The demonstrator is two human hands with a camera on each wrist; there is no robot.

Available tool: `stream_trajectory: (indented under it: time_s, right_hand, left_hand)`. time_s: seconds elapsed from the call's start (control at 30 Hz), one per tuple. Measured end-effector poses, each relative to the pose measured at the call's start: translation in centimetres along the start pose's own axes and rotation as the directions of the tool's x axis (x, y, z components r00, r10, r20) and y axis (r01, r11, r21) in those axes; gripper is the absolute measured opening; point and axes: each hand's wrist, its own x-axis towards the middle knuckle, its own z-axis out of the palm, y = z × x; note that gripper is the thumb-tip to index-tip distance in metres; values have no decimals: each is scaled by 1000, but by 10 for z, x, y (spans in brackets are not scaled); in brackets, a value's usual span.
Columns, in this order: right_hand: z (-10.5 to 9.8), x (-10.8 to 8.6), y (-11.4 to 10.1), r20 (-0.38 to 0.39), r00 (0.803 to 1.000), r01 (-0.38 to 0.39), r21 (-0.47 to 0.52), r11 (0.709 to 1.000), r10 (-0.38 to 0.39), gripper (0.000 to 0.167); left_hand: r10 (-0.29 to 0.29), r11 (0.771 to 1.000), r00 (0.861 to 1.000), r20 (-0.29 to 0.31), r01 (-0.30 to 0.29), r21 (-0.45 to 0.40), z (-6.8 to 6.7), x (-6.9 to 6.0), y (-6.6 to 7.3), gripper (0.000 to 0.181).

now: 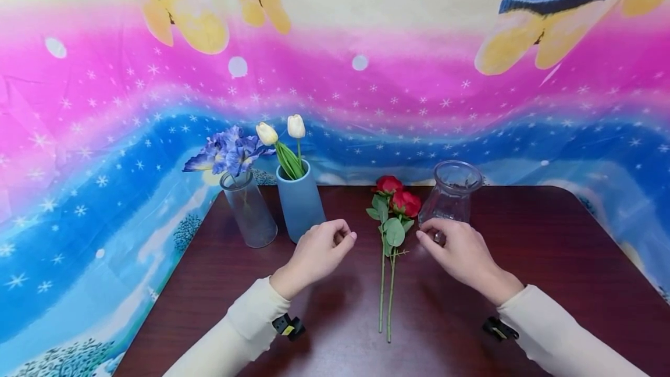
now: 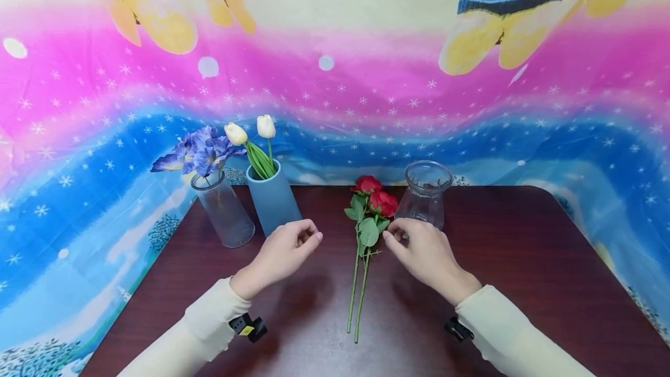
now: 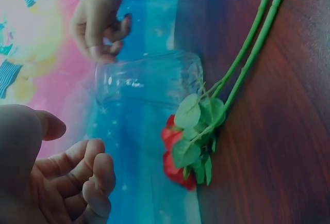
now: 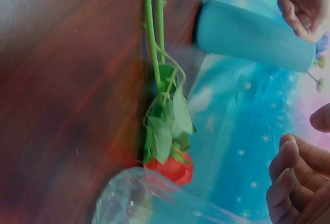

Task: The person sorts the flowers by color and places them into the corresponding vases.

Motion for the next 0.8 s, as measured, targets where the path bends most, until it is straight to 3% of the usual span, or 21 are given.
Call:
stream_trajectory:
  time_s: [0.2,0.33,0.47,0.63,0.8]
  right_hand:
    - [-16,4,6,-131,990,50,-14,999,-51,3]
    - [-27,11,13,-274,958,78,-23,997,-82,4]
    - [-39,20,22,-360,932,51,-9,999,-51,6]
    - [-50,33,36,-378,925,-28,6,1000,28,12]
    - [-58,45,54,-337,928,-169,4,986,160,20]
  left_hand:
    - [44,999,999,8,-44,11,9,3,10,16]
    - [70,997,998,3,-70,22,15,4,17,16]
    - [82,996,996,28,-83,38,24,4,20,17]
    - [93,994,993,69,-96,55,34,3,22,17]
    - [126,988,988,91,-133,72,38,4,27,20]
